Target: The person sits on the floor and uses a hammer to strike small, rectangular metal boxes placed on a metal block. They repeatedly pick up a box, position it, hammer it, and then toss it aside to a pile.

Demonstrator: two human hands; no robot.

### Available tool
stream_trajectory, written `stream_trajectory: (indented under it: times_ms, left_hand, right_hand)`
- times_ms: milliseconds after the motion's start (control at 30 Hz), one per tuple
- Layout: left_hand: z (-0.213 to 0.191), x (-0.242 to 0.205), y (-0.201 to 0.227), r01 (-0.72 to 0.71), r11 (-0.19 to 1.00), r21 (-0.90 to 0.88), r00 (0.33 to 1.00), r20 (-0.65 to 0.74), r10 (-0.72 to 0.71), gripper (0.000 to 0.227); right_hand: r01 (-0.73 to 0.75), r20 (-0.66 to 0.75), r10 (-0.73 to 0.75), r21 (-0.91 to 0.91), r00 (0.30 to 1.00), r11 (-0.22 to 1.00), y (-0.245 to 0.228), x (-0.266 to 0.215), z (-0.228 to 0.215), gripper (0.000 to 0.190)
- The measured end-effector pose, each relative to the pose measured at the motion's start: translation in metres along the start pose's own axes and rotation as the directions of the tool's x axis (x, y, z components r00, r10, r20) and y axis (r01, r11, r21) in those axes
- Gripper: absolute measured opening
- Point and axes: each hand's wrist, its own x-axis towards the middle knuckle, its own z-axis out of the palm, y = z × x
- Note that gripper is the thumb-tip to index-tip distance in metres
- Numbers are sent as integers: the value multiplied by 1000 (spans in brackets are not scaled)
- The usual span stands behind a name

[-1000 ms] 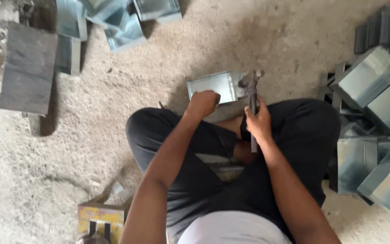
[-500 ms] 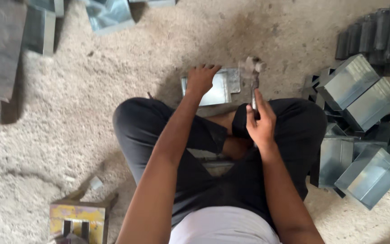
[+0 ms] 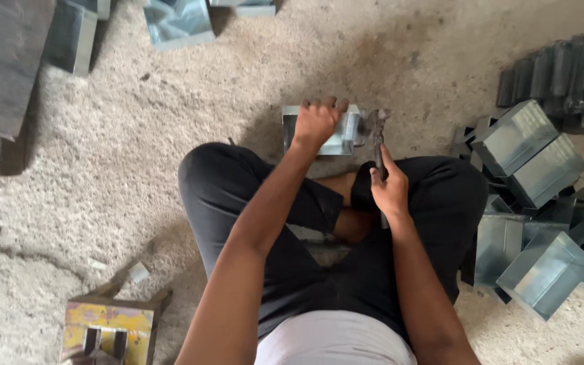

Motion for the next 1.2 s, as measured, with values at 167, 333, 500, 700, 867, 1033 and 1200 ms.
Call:
stream_trajectory:
  times_ms: [167, 333, 500, 700, 867, 1033, 1200]
  left_hand:
    - [-39, 2, 29, 25, 993, 119, 989, -151, -7, 28]
    - [-39, -2, 31, 18, 996, 88, 989, -150, -5, 18]
    - [-40, 9, 30, 24, 995, 101, 992, -127, -11, 15]
    - [-31, 0, 31, 39, 992, 117, 991, -131, -23, 15]
    - [-43, 11, 31, 64, 993, 102, 984, -171, -46, 16]
    - [-18, -3, 28, 273, 921, -279, 916, -217, -337, 39]
    - [46, -34, 40, 146, 777, -613, 755, -438, -488, 74]
  right_hand:
    - [-135, -65, 187, 473, 980, 871, -33, -1, -38, 61]
    - [235, -293, -122, 389, 948, 891, -56, 5, -62, 57]
    - [294, -35, -296, -64, 954, 954, -59, 26, -63, 61]
    - [56, -135, -50, 43, 990, 997, -49, 12, -54, 58]
    - [83, 21, -82, -52, 996, 995, -47, 32, -59, 59]
    - [49, -62, -40, 139, 997, 989, -69, 7, -72, 59]
    - [-104, 32, 109, 644, 993, 758, -134, -24, -89, 57]
